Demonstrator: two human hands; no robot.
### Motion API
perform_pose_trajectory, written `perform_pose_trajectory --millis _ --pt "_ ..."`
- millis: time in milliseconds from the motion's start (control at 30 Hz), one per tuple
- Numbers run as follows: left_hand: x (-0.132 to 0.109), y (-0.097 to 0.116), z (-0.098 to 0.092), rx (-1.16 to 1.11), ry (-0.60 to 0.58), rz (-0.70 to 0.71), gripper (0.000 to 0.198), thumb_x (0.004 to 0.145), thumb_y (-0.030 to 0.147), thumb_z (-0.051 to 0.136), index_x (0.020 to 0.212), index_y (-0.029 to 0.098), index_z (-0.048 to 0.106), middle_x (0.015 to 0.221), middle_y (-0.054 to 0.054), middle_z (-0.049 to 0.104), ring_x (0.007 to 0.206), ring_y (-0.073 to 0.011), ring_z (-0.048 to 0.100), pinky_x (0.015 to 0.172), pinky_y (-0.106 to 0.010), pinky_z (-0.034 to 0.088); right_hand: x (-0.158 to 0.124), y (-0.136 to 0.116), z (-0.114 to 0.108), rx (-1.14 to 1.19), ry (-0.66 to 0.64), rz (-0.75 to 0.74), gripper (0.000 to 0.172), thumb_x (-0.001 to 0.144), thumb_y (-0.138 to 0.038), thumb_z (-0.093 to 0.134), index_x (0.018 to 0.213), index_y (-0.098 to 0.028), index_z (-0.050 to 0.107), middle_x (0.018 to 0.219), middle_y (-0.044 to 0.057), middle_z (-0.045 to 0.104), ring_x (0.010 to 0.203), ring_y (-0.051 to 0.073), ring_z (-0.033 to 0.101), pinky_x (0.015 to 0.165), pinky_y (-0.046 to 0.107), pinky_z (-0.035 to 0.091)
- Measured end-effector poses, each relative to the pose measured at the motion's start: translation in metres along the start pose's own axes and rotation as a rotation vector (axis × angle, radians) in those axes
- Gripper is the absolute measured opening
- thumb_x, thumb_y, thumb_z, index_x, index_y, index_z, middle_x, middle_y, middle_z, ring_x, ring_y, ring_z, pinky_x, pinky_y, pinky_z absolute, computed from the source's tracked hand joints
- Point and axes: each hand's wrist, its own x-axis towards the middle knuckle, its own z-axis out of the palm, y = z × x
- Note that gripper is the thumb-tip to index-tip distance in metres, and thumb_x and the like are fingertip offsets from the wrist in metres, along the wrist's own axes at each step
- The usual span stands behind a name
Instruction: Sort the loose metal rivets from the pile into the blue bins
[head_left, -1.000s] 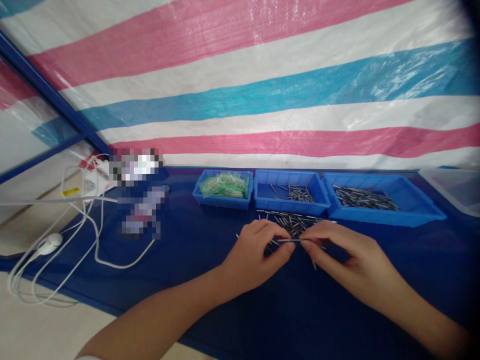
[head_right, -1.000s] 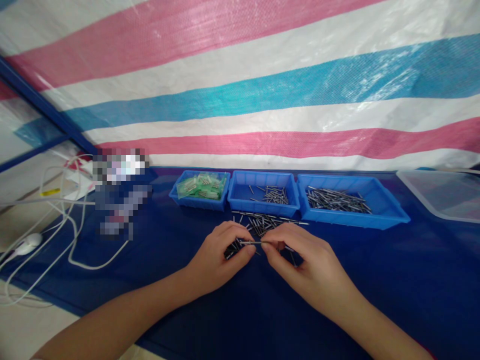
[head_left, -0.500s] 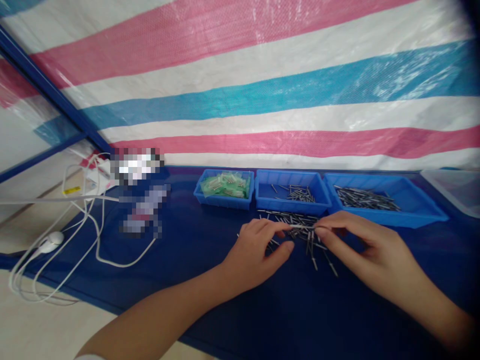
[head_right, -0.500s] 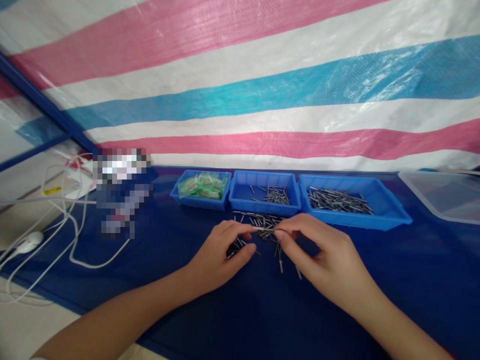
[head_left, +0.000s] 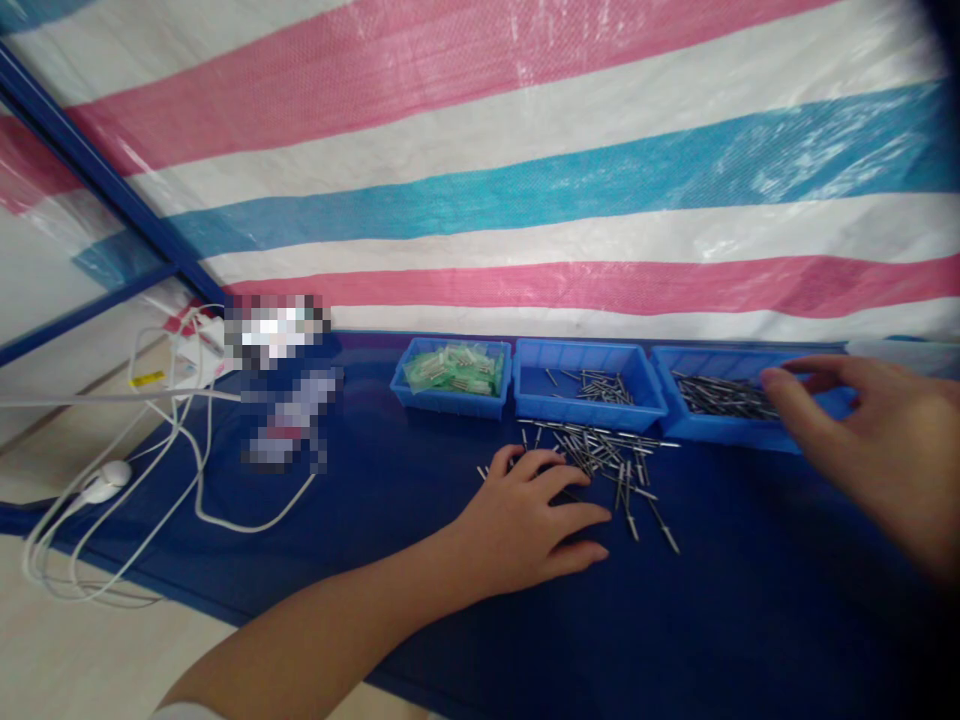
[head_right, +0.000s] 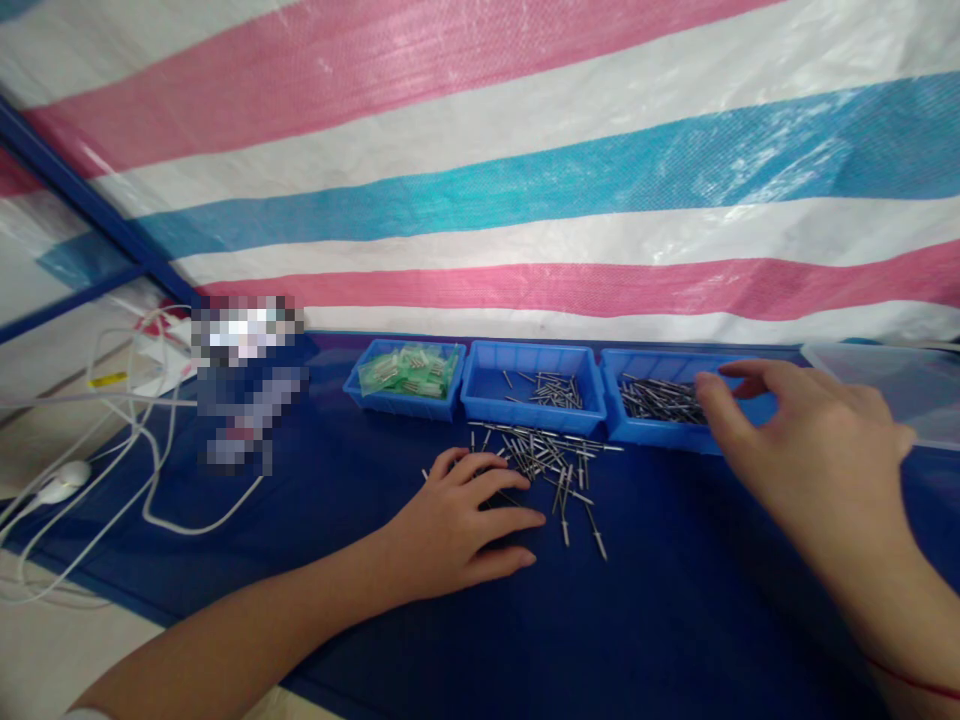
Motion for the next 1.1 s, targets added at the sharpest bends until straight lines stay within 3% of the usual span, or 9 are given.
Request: perform_pose_trajectory --millis 200,667,833,1100 --pt "0.001 0.000 -0.002 0.017 -0.018 -0.006 0.023 0.097 0.037 0.046 0.105 0.029 0.066 0.120 -0.001 0.063 0.119 -0.0228 0.046 0.099 -0.043 0.030 -0.006 -0.025 -0.012 0.018 -0.007 -0.079 0.039 0.083 -0.052 0.049 0.091 -0.019 0.070 0.081 0.008 0.070 0.063 0.020 0.056 0.056 0.030 0.035" --pt "0.002 0.003 -0.001 0.092 -0.026 0.006 0.021 0.098 0.023 0.045 0.105 0.026 0.065 0.108 -0.001 0.066 0.106 -0.0183 0.052 0.092 -0.039 0.031 -0.010 -0.031 -0.014 0.071 0.020 -0.136 0.036 0.083 -0.050 0.049 0.085 -0.022 0.070 0.083 0.005 0.071 0.065 0.023 0.059 0.055 0.031 0.037" --pt "0.002 -0.003 -0.012 0.136 -0.021 -0.025 0.022 0.096 0.036 0.048 0.103 0.025 0.066 0.108 -0.002 0.065 0.111 -0.0222 0.049 0.093 -0.041 0.030 -0.010 -0.042 -0.024 0.119 0.020 -0.210 0.032 0.086 -0.044 0.048 0.084 -0.019 0.068 0.083 0.008 0.071 0.077 0.025 0.064 0.069 0.035 0.044" --pt "0.004 -0.016 -0.017 0.179 -0.081 0.032 0.016 0.096 0.025 0.050 0.100 0.024 0.065 0.104 0.001 0.066 0.100 -0.0155 0.054 0.088 -0.034 0.030 -0.024 -0.080 -0.037 0.395 -0.044 -0.396 0.023 0.088 -0.036 0.051 0.084 -0.019 0.066 0.088 0.009 0.070 0.088 0.026 0.061 0.083 0.041 0.046"
